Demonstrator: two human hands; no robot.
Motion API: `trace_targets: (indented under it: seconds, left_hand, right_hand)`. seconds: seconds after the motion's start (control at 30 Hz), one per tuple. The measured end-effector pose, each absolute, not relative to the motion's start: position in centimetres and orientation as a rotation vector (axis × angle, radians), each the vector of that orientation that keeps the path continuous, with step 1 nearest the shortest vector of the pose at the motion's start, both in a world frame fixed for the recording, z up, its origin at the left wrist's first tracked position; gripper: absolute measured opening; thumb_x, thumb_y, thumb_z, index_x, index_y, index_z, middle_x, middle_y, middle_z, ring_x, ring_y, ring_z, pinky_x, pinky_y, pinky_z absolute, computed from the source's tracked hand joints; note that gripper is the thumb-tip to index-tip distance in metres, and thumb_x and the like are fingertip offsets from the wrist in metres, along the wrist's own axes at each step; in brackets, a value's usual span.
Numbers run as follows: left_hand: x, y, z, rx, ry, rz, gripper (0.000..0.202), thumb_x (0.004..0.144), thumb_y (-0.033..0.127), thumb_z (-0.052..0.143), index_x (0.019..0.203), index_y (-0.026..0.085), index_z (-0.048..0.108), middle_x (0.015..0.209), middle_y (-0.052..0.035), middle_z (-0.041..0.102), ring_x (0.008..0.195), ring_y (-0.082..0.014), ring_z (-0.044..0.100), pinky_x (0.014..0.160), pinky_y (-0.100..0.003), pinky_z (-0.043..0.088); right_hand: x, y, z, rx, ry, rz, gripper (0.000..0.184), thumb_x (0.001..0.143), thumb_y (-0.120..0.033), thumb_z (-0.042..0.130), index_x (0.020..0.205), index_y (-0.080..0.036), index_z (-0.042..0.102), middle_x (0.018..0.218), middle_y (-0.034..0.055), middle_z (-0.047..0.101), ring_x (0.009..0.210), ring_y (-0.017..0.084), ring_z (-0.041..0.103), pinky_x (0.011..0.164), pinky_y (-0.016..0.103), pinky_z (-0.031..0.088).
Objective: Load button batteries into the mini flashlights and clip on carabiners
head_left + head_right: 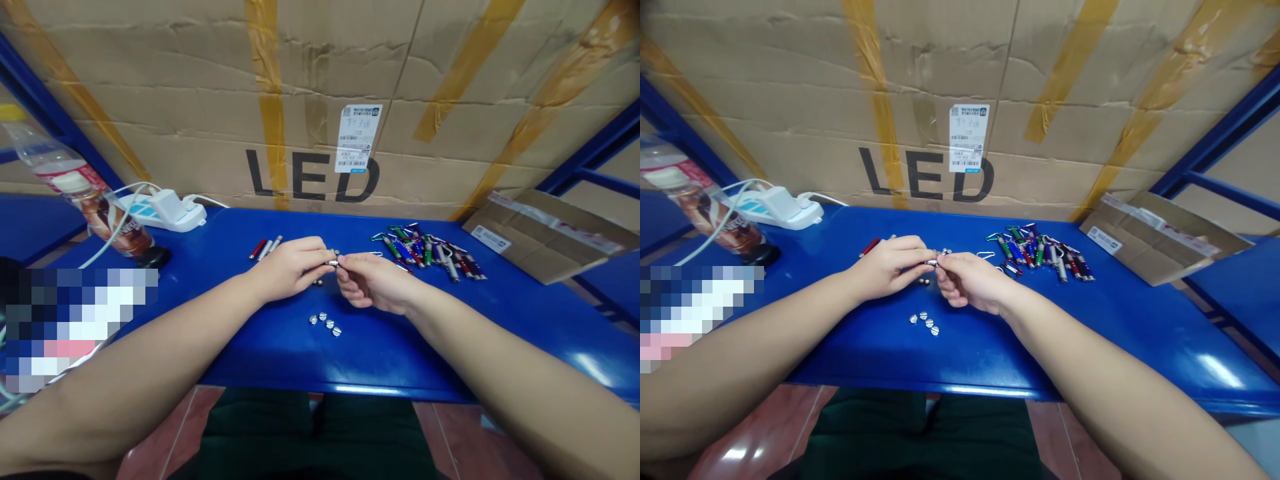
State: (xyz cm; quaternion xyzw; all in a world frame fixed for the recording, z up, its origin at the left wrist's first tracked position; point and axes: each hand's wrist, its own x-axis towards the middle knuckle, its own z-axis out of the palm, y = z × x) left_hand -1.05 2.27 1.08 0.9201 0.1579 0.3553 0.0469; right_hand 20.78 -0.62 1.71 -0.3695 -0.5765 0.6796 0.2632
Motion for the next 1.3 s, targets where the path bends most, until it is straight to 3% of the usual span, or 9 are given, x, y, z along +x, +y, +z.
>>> trace_targets:
  seconds: [0.2,0.4,0.53,0.7,0.77,0.87,1.1,1.2,1.3]
  left_hand:
    - [-1.1,2.4,1.3,2.775,0.55,0.985,0.022,0.105,0.025,0.054,0.108,0.014,0.073,0.093,-0.0079,0.069,0.086,-0.0166,0.066,0.082,-0.027,0.055]
    - [-1.1,2.4,1.2,2.69,0.582,0.971,0.021,0.104,0.025,0.058,0.107,0.013,0.074,0.089,-0.006,0.069,0.084,-0.0159,0.066,0.081,-0.026,0.053]
    - [-1.1,2.4,1.2,2.692,0.516,1.01,0.02,0.103,0.026,0.06,0.106,0.013,0.075,0.09,-0.0069,0.069,0.083,-0.0157,0.066,0.079,-0.026,0.054]
    - [-1.2,2.4,1.1,2.737,0.432,1.047,0.019,0.104,0.025,0.058,0.107,0.015,0.074,0.095,-0.0086,0.07,0.086,-0.0167,0.067,0.081,-0.028,0.056]
    - [-1.1,2.4,1.1,2.752,0.427,1.051,0.019,0.104,0.025,0.058,0.108,0.015,0.073,0.095,-0.0092,0.07,0.087,-0.017,0.067,0.082,-0.028,0.056]
    - [-1.1,2.6,0.9,2.758,0.448,1.034,0.019,0.104,0.024,0.057,0.106,0.014,0.073,0.094,-0.0091,0.07,0.086,-0.0168,0.067,0.081,-0.028,0.056]
    - [-1.1,2.7,0.9,2.726,0.5,1.046,0.019,0.103,0.024,0.058,0.109,0.014,0.074,0.092,-0.0081,0.07,0.084,-0.0163,0.067,0.08,-0.027,0.056]
    - [-1.2,2.7,0.9,2.712,0.49,1.063,0.018,0.103,0.023,0.059,0.109,0.014,0.074,0.093,-0.0082,0.071,0.084,-0.0161,0.067,0.079,-0.027,0.056]
    - [-1.1,2.7,0.9,2.74,0.449,1.07,0.017,0.103,0.024,0.059,0.106,0.015,0.073,0.092,-0.0081,0.07,0.083,-0.0159,0.066,0.078,-0.027,0.056]
  right_hand:
    - [21.8,-0.7,1.9,-1.046,-2.307,0.55,0.026,0.105,-0.034,0.044,0.088,-0.019,0.057,0.086,0.0066,0.063,0.078,0.019,0.057,0.076,0.034,0.047]
    - [22.6,-0.4,1.7,-0.886,-2.474,0.175,0.025,0.107,-0.029,0.042,0.098,-0.017,0.062,0.092,0.0114,0.064,0.083,0.023,0.059,0.078,0.036,0.048]
    - [22.2,-0.3,1.6,-0.902,-2.341,0.47,0.03,0.105,-0.031,0.044,0.084,-0.018,0.062,0.079,0.0064,0.06,0.073,0.019,0.055,0.071,0.033,0.044]
    - [21.3,-0.3,1.4,-1.014,-1.71,1.625,0.035,0.093,-0.049,0.06,0.076,-0.019,0.055,0.058,-0.0057,0.042,0.049,0.009,0.034,0.049,0.025,0.029]
    - [21.1,-0.3,1.3,-1.009,-1.536,1.829,0.036,0.087,-0.051,0.065,0.074,-0.019,0.053,0.058,-0.0072,0.04,0.047,0.007,0.03,0.047,0.023,0.025]
    - [21.1,-0.5,1.5,-1.096,-1.668,1.649,0.035,0.091,-0.051,0.061,0.079,-0.019,0.055,0.065,-0.0029,0.051,0.051,0.01,0.043,0.049,0.024,0.034]
    - [21.8,-0.9,2.1,-1.022,-2.279,0.544,0.02,0.1,-0.031,0.05,0.091,-0.019,0.063,0.085,0.0073,0.067,0.079,0.019,0.06,0.075,0.033,0.046]
    - [21.6,-0.8,2.0,-1.003,-2.223,0.625,0.024,0.1,-0.032,0.05,0.083,-0.019,0.062,0.08,0.0066,0.065,0.074,0.018,0.059,0.072,0.032,0.046]
    - [21.1,-0.8,1.6,-1.107,-1.883,1.253,0.033,0.1,-0.042,0.053,0.078,-0.019,0.057,0.062,-0.0004,0.054,0.053,0.012,0.048,0.052,0.026,0.04]
